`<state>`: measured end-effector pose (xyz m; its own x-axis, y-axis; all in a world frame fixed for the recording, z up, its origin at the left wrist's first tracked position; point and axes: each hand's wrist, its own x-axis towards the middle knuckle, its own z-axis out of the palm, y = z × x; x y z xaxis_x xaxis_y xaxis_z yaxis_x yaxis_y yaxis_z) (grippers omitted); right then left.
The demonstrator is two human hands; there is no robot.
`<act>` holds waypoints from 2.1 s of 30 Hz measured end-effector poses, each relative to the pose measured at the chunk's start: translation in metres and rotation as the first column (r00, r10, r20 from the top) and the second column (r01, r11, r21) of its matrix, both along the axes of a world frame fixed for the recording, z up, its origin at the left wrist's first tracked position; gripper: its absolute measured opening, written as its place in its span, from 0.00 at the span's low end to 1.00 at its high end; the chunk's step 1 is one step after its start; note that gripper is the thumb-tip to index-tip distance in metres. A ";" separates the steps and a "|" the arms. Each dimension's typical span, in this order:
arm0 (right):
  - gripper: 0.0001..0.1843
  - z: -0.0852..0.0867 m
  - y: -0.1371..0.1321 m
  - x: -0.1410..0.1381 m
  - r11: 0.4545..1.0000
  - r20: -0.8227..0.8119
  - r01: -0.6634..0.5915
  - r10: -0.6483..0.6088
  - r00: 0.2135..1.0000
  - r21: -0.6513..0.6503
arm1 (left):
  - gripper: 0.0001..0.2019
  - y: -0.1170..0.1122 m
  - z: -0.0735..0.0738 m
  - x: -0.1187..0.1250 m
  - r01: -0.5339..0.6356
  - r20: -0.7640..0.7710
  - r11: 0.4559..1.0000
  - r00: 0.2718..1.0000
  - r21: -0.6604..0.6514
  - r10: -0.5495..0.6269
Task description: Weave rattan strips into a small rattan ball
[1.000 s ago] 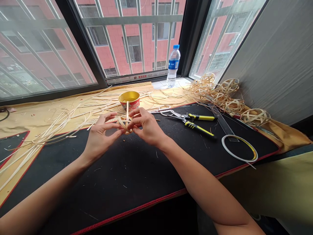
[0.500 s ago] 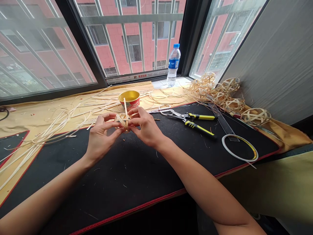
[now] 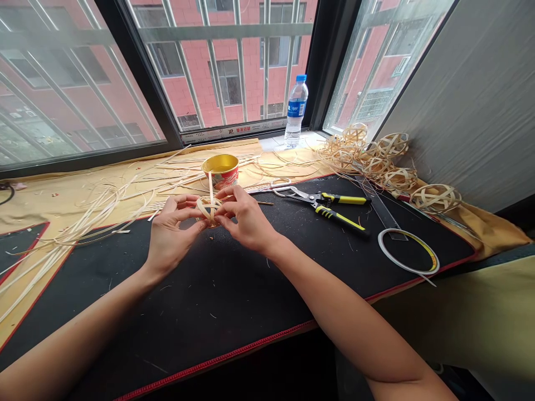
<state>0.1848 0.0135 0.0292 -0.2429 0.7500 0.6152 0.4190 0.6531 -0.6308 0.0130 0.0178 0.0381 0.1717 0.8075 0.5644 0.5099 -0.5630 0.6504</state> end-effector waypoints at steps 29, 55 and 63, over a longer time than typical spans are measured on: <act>0.02 -0.009 -0.002 -0.014 0.935 -0.313 0.100 -0.213 0.926 -0.341 | 0.04 -0.008 -0.012 0.009 -0.062 -0.045 0.998 0.997 0.011 0.062; 0.02 -0.019 -0.006 -0.026 0.892 -0.279 0.231 -0.353 0.893 -0.388 | 0.05 -0.005 -0.031 0.012 -0.053 -0.072 0.994 0.996 0.097 0.060; 0.02 -0.016 -0.008 -0.032 0.851 -0.256 0.269 -0.412 0.874 -0.452 | 0.04 -0.007 -0.033 0.015 -0.063 -0.109 0.992 0.991 0.107 0.075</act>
<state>0.1532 0.0054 0.0129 0.2378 0.9389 0.2489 0.2870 0.1769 -0.9415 0.0276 0.0112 0.0056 0.1845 0.7582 0.6254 0.6166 -0.5848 0.5271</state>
